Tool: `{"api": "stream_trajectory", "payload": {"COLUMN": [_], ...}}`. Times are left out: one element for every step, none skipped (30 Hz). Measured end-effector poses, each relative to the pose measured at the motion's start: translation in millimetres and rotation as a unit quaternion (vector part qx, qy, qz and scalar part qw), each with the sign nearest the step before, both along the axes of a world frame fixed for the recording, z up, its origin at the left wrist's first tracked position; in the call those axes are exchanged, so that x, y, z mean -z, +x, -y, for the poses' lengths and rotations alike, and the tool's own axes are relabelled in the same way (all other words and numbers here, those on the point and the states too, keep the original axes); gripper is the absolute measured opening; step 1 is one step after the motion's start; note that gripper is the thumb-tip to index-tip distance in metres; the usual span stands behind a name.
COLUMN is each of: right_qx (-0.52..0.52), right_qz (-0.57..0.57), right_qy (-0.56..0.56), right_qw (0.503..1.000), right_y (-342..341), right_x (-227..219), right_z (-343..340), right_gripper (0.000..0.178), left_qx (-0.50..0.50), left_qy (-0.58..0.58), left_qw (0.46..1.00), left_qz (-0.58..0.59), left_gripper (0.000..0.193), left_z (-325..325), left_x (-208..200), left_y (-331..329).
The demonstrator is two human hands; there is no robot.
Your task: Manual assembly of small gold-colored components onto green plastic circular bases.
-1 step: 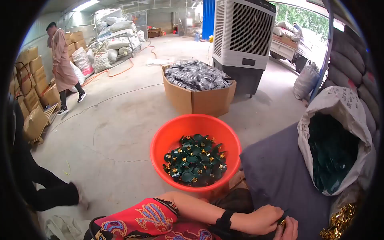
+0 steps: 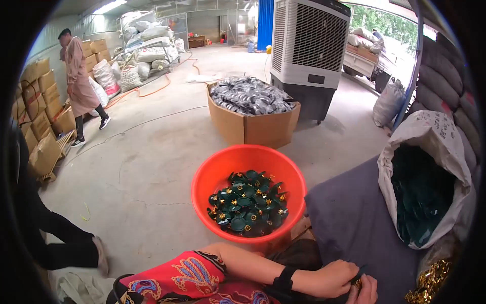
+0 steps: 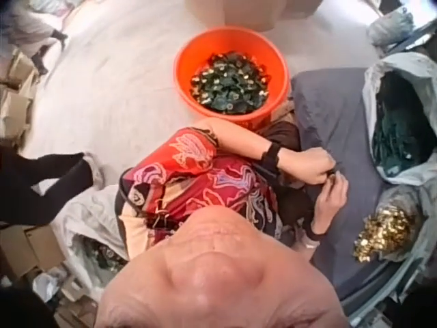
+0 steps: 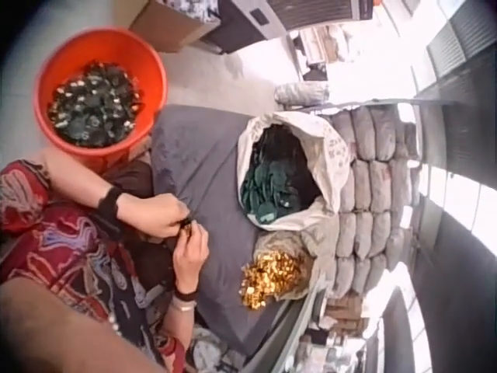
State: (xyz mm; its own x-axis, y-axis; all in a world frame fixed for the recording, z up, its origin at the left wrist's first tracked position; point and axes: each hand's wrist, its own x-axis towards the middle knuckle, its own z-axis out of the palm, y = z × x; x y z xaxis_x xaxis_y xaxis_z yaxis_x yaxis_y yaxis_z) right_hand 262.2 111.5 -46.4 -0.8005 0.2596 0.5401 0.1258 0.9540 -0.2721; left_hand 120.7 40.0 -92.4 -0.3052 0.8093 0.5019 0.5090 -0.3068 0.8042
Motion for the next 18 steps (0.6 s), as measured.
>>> {"api": "stream_trajectory", "payload": {"right_qx": [-0.001,0.005,0.018,-0.008,-0.026,-0.040,-0.046,-0.043,-0.027,-0.028,-0.007,-0.020,-0.045,-0.047,-0.042,-0.048,-0.069,-0.103], "right_qz": [0.012,0.025,0.027,0.002,-0.012,0.001,-0.016,-0.010,-0.011,-0.041,-0.063,-0.062,-0.080,-0.082,-0.082,-0.059,-0.055,-0.066], "right_qy": [-0.009,-0.015,-0.013,0.007,0.022,-0.009,-0.044,-0.091,-0.159,-0.273,-0.426,-0.518,-0.594,-0.614,-0.628,-0.621,-0.625,-0.613], "right_qw": [1.000,1.000,0.999,1.000,0.999,0.999,0.998,0.995,0.987,0.961,0.903,0.853,0.799,0.784,0.773,0.780,0.776,0.780], "right_y": [-1.6,-0.4,-1.2,-2.7,0.1,-4.9,-17.4,-28.1,-36.0,-36.9,-37.2,-36.6,-37.4,-35.0,-34.9,-33.9,-31.9,-30.5], "right_x": [-1.6,-4.3,-1.8,4.5,8.9,10.6,9.3,1.1,0.2,16.0,11.0,4.1,2.9,9.1,15.3,16.3,18.5,18.7], "right_z": [1.4,0.4,-4.0,-12.9,-16.0,-24.4,-25.6,-21.2,-21.1,-30.7,-24.3,-22.7,-19.1,-20.5,-21.0,-20.5,-21.5,-21.7], "right_gripper": [0.022,0.023,0.023,0.024,0.025,0.026,0.021,0.017,0.014,0.012,0.012,0.012,0.013,0.014,0.015,0.017,0.023,0.030], "left_qx": [0.007,0.021,0.030,0.020,0.018,0.020,-0.009,-0.031,-0.057,-0.044,-0.030,-0.028,-0.020,-0.008,0.014,0.034,0.037,0.034], "left_qy": [0.001,0.006,0.010,0.004,-0.007,-0.015,-0.013,0.025,0.004,0.037,0.058,0.083,0.075,0.077,0.064,0.053,0.019,-0.020], "left_qw": [1.000,1.000,0.999,0.999,0.999,0.999,0.997,0.992,0.985,0.984,0.980,0.973,0.970,0.967,0.968,0.967,0.975,0.981], "left_qz": [0.010,0.021,0.002,-0.029,-0.050,-0.042,-0.071,-0.120,-0.166,-0.169,-0.190,-0.214,-0.229,-0.244,-0.243,-0.246,-0.217,-0.191], "left_gripper": [0.012,0.011,0.012,0.013,0.013,0.014,0.016,0.017,0.019,0.020,0.019,0.018,0.017,0.017,0.017,0.017,0.015,0.013], "left_z": [0.8,-1.6,-1.7,-5.1,-7.5,-7.4,-3.3,1.5,5.5,10.4,12.1,12.3,15.2,12.5,9.1,10.9,11.2,14.0], "left_x": [0.2,-1.7,-2.6,-4.2,-6.7,-5.1,-6.3,-3.1,-1.7,-8.8,-18.5,-24.6,-24.2,-21.5,-17.4,-19.6,-21.0,-23.6], "left_y": [-1.9,-1.8,-2.5,-2.5,1.4,-7.9,-12.9,-19.7,-24.8,-29.2,-29.8,-30.5,-33.3,-35.1,-40.6,-45.5,-51.3,-60.1]}}
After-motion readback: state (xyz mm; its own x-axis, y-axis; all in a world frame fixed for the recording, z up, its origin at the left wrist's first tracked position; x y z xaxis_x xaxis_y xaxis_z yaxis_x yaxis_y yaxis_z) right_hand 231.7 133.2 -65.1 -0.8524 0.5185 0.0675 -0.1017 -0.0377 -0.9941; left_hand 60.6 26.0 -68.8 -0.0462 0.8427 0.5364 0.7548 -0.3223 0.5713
